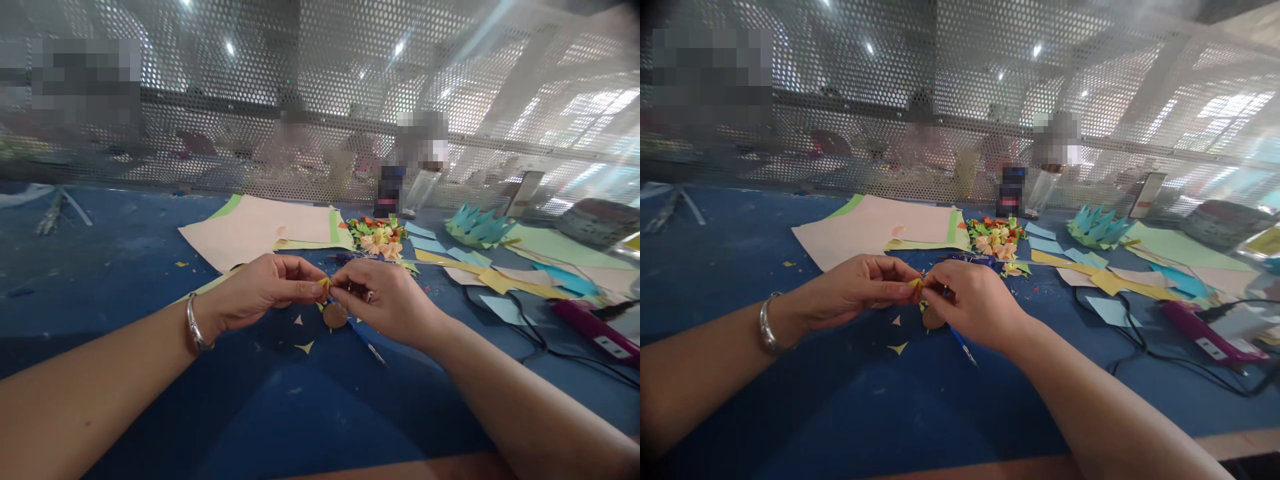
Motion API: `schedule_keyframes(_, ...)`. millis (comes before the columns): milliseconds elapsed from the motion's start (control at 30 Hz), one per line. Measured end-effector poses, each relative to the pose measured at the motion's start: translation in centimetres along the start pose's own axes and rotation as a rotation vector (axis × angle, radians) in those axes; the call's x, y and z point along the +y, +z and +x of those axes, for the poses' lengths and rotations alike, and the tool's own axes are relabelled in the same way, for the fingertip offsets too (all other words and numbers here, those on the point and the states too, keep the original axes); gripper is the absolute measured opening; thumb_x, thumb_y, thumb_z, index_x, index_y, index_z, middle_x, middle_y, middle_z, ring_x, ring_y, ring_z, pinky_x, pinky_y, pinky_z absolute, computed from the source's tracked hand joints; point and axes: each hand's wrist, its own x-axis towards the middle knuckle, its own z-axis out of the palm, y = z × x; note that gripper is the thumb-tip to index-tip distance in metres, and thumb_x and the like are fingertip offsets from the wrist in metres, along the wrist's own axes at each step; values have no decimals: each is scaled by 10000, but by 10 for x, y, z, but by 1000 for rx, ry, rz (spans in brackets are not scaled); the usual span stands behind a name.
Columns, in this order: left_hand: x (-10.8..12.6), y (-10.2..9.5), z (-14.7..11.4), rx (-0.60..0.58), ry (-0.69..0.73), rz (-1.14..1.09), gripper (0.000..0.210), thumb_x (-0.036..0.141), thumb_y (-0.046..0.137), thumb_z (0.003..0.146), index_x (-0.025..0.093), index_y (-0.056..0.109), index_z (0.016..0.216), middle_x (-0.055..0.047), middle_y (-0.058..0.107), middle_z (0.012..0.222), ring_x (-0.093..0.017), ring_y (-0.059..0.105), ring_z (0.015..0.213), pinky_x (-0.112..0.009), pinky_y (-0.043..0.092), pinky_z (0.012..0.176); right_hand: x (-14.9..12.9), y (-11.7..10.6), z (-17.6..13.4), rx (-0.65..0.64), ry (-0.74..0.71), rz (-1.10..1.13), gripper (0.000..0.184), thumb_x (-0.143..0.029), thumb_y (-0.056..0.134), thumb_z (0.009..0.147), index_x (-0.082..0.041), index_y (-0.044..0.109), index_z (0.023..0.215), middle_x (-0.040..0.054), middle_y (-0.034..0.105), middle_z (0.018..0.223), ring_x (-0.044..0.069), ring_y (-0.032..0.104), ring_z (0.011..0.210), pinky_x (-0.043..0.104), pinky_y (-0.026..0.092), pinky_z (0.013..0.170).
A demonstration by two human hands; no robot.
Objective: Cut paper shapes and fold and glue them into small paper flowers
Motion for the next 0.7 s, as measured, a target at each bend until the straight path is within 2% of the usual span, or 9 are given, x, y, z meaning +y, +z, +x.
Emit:
schedule_keyframes(167, 1, -1, 1, 38, -35, -73, 263, 322, 795, 783, 192, 739, 1005, -79, 746, 1045, -166, 684, 934, -264, 512, 788, -1, 1, 1, 50, -24, 27, 77, -134, 617, 876, -158, 680, 839, -10, 638, 755, 87, 551, 650, 209, 407, 613)
schedule_keyframes(367, 0, 0, 2, 77, -24, -77, 268, 322, 779, 803, 187, 703, 1022, -61, 750, 1018, -131, 687, 925, -225, 500, 802, 0, 2, 1, 63, -15, 38, 86, -158, 616, 885, -161, 675, 823, -7, 637, 754, 88, 546, 644, 212, 400, 606)
schedule_keyframes(567, -3, 5, 2, 142, 90, -14, 285, 310, 748, 835, 213, 578, 1043, -29, 735, 901, -105, 676, 723, -177, 457, 575, 2, 3, 0, 45, 15, 38, 85, -171, 620, 882, -162, 667, 813, -8, 620, 740, 92, 531, 633, 217, 385, 592)
schedule_keyframes(700, -2, 10, 2, 173, 240, 110, 187, 267, 714, 859, 202, 572, 961, -24, 714, 942, -143, 695, 838, -255, 544, 711, 0, 3, 1, 65, 35, 43, 82, -170, 621, 880, -166, 666, 811, -12, 620, 737, 91, 527, 628, 215, 381, 588)
